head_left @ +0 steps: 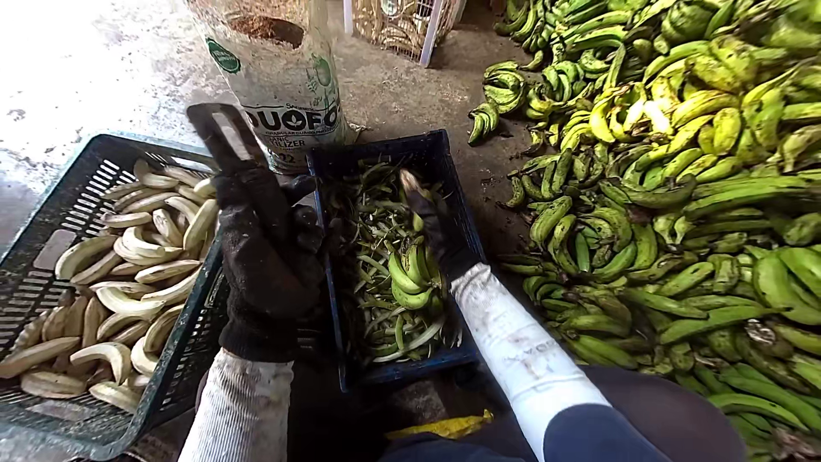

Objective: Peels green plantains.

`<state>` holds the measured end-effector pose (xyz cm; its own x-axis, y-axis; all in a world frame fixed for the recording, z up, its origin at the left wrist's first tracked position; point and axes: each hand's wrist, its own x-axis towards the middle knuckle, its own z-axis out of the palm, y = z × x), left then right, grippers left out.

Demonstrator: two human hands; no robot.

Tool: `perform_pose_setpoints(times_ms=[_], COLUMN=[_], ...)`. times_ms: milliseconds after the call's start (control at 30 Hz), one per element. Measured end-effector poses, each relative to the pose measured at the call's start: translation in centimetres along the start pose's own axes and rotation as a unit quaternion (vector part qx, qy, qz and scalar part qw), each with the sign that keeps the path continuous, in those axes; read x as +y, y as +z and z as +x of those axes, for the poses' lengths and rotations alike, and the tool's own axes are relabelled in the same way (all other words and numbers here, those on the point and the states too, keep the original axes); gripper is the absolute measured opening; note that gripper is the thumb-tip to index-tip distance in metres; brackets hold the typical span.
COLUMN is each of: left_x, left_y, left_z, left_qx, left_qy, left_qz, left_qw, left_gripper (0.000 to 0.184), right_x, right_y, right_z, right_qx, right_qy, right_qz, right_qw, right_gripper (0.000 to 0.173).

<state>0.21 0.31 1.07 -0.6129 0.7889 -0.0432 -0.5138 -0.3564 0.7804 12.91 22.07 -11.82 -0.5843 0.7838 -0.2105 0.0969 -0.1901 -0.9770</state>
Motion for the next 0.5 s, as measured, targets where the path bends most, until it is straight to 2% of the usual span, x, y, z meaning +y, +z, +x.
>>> perform_pose_setpoints(times_ms=[100, 167, 200, 300, 333, 433, 500], left_x=[0.1, 0.3, 0.4, 0.8, 0.8, 0.7, 0.5], left_y=[-0.6, -0.7, -0.8, -0.7, -0.6, -0.4, -0.3], left_z=[0.1, 0.0, -0.1, -0.2, -0.1, -0.2, -0.7], left_qx=[-0.016, -0.019, -0.017, -0.005, 0.0, -0.005, -0.014], left_qy=[0.009, 0.002, 0.002, 0.009, 0.012, 0.021, 0.012], left_qz=[-0.008, -0.026, -0.029, -0.037, -0.04, -0.036, -0.017], left_qw=[1.0, 0.999, 0.999, 0.999, 0.999, 0.999, 1.0], left_gripper=[0.072, 0.075, 0.075, 0.073, 0.071, 0.068, 0.071], right_x=[-4.8, -7.3, -7.5, -4.4, -2.4, 2.8, 5.6], right_y=[1.6, 1.4, 1.0, 0.2, 0.3, 1.8, 2.2], right_z=[2.8, 2.6, 2.3, -2.1, -3.7, -5.3, -5.4], right_qx=[-0.068, -0.038, -0.024, -0.021, -0.029, -0.075, -0.066], right_qy=[-0.019, -0.023, -0.02, 0.006, 0.031, 0.146, 0.135], right_qz=[-0.151, -0.292, -0.374, -0.549, -0.584, -0.663, -0.69], right_qw=[0.986, 0.955, 0.927, 0.836, 0.81, 0.73, 0.708], right_gripper=[0.057, 0.058, 0.06, 0.066, 0.067, 0.085, 0.088])
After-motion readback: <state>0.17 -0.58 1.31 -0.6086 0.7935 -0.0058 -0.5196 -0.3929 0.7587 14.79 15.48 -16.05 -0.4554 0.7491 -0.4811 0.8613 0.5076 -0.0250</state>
